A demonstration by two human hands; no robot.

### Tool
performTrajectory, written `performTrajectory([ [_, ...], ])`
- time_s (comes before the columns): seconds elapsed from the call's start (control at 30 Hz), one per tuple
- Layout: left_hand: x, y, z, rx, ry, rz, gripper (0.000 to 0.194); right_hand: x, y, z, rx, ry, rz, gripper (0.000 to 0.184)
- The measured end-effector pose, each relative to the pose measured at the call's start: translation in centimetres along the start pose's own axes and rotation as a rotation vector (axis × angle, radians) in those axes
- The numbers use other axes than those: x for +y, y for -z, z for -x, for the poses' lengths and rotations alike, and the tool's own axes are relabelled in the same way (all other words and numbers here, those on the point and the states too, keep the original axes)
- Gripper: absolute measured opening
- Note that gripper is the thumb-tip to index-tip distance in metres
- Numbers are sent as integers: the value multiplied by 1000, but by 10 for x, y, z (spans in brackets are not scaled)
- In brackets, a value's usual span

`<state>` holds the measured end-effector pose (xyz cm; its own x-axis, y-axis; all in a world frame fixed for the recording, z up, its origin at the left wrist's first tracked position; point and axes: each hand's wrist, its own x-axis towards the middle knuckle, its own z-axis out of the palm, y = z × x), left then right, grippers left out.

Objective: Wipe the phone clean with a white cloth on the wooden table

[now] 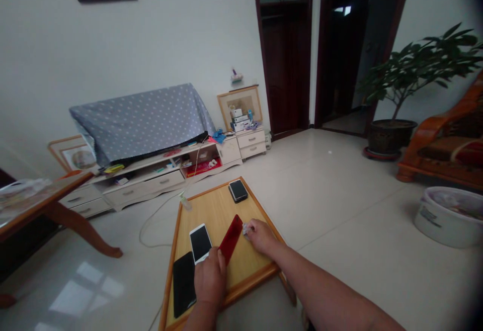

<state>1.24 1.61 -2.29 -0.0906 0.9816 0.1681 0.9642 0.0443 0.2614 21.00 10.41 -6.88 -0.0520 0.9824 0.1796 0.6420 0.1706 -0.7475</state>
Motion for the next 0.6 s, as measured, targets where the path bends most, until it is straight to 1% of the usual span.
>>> performTrajectory([
  [0.1, -7, -8, -2, -19, 51, 93, 44, 2, 1, -1, 12, -23, -19, 14],
  [0.23, -10, -17, -2, -36, 135, 155, 44, 0, 0, 2, 3, -20, -13, 21],
  [0.3, -10, -18, -1, -49, 203, 149, 43, -4, -2, 5, -8, 14, 6, 24],
  [0.4, -10, -17, -1, -74, 275, 127, 42, -13, -8, 11, -46, 89, 48, 23],
  [0.6, -12, -17, -4, -89, 307, 74, 37, -30, -18, 16, -109, 212, 156, 19],
])
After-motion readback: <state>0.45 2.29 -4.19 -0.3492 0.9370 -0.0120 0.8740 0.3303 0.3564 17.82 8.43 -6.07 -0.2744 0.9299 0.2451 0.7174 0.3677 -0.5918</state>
